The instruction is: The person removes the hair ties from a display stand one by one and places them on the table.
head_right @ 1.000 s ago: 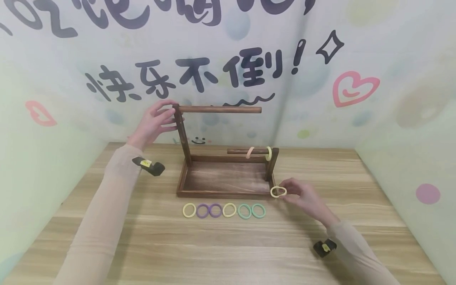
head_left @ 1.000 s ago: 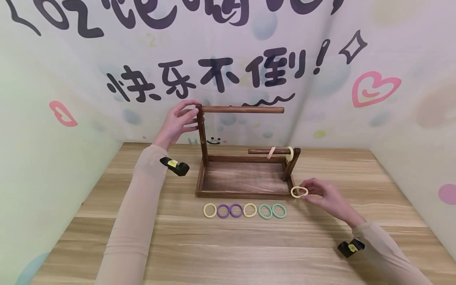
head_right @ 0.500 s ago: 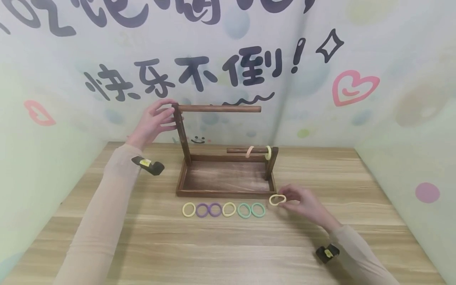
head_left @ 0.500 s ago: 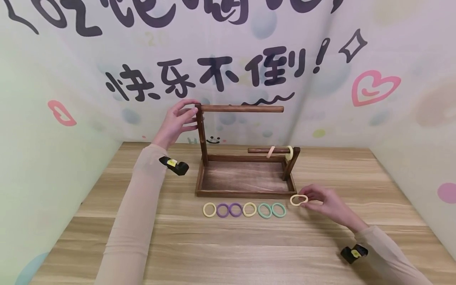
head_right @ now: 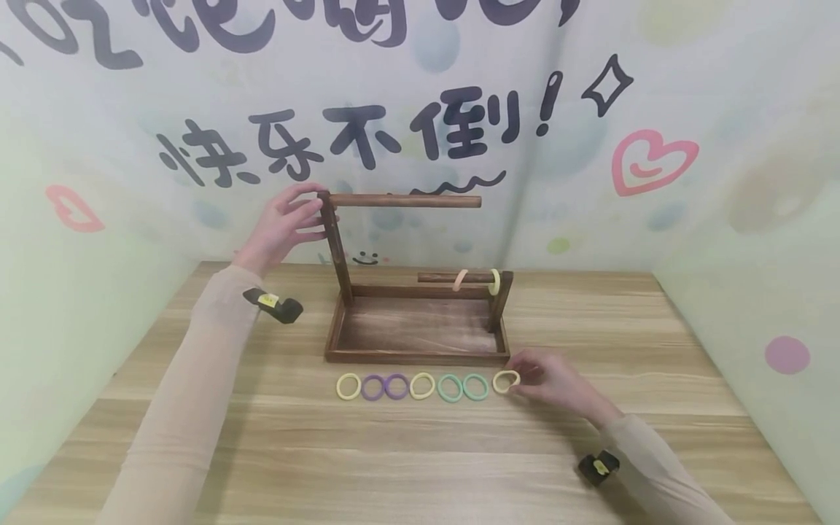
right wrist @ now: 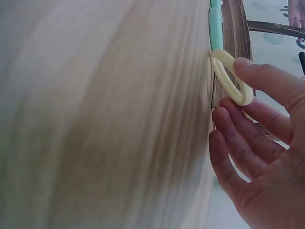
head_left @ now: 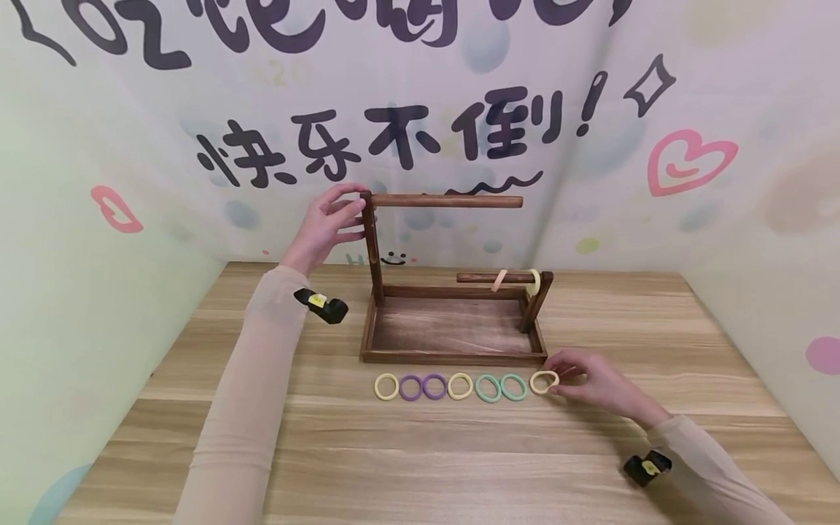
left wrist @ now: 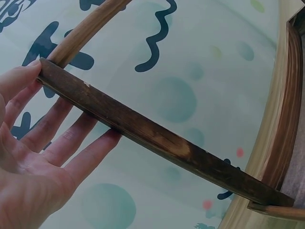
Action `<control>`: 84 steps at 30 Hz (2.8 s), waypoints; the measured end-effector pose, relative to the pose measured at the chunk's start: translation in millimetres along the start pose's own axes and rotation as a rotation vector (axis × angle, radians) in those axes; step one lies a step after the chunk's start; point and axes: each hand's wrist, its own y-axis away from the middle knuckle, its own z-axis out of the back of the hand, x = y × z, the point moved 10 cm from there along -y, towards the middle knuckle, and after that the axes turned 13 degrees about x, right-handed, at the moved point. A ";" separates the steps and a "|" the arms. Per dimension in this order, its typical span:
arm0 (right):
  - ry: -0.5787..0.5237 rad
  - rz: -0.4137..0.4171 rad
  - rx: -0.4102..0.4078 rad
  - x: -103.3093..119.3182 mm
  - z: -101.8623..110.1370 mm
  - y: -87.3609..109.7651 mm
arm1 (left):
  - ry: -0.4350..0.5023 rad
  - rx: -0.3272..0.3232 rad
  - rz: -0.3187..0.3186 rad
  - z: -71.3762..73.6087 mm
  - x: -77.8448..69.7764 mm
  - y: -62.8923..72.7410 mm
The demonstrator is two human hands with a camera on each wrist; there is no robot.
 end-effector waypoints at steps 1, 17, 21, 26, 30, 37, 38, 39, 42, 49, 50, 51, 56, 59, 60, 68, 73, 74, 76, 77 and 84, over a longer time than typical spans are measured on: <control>0.004 -0.003 0.005 -1.0 -0.6 0.2 | 0.002 0.001 -0.001 -0.4 0.0 -0.3; 0.020 -0.027 0.038 0.3 -0.3 -0.6 | -0.024 -0.021 -0.035 -2.2 -1.7 2.2; 0.042 0.002 -0.026 4.7 14.3 0.4 | -0.051 -0.057 -0.057 -1.3 -3.2 4.1; 0.074 0.015 -0.110 9.3 35.4 -1.6 | -0.064 -0.093 -0.081 1.1 -4.8 5.2; 0.077 -0.023 -0.193 11.5 50.9 -3.2 | -0.082 -0.089 -0.083 1.5 -4.6 6.1; 0.066 -0.056 -0.382 29.7 74.8 -8.4 | -0.113 -0.095 -0.066 7.6 4.4 13.7; 0.055 -0.058 -0.397 35.4 77.1 -9.7 | -0.113 -0.094 -0.062 8.0 6.2 15.1; 0.046 -0.056 -0.411 41.5 79.4 -11.0 | -0.113 -0.091 -0.057 8.3 8.2 16.8; 0.033 -0.067 -0.441 53.1 84.9 -14.8 | -0.112 -0.078 -0.040 8.4 14.7 21.1; -0.019 -0.023 -0.528 56.8 95.8 -24.3 | -0.104 -0.065 -0.022 8.0 28.4 29.4; -0.023 -0.010 -0.540 57.6 96.8 -25.7 | -0.105 -0.066 -0.021 7.9 30.0 30.6; -0.021 -0.001 -0.548 58.4 97.4 -27.3 | -0.104 -0.067 -0.020 8.0 31.7 31.5; -0.023 0.030 -0.572 61.6 97.3 -34.6 | -0.106 -0.072 -0.019 9.2 39.6 36.2; -0.025 0.003 -0.595 59.9 97.5 -36.1 | -0.113 -0.072 -0.021 9.2 43.5 39.4; -0.030 -0.009 -0.602 58.8 97.9 -36.4 | -0.116 -0.074 -0.021 9.1 44.5 40.8; -0.064 -0.021 -0.633 53.9 101.3 -39.9 | -0.120 -0.063 -0.006 3.2 55.5 50.0; -0.102 -0.018 -0.652 51.2 102.0 -39.9 | -0.124 -0.049 0.021 -0.8 65.0 54.6; -0.115 -0.016 -0.654 50.3 101.9 -40.0 | -0.126 -0.047 0.026 -1.6 66.8 55.5; -0.132 -0.012 -0.656 48.2 101.3 -40.1 | -0.122 -0.036 0.029 -4.7 69.4 56.6; -0.138 -0.010 -0.658 47.2 101.1 -40.0 | -0.120 -0.028 0.027 -6.6 70.7 56.6; -0.197 0.033 -0.673 38.4 100.3 -39.3 | -0.128 0.024 0.033 -25.6 75.2 54.9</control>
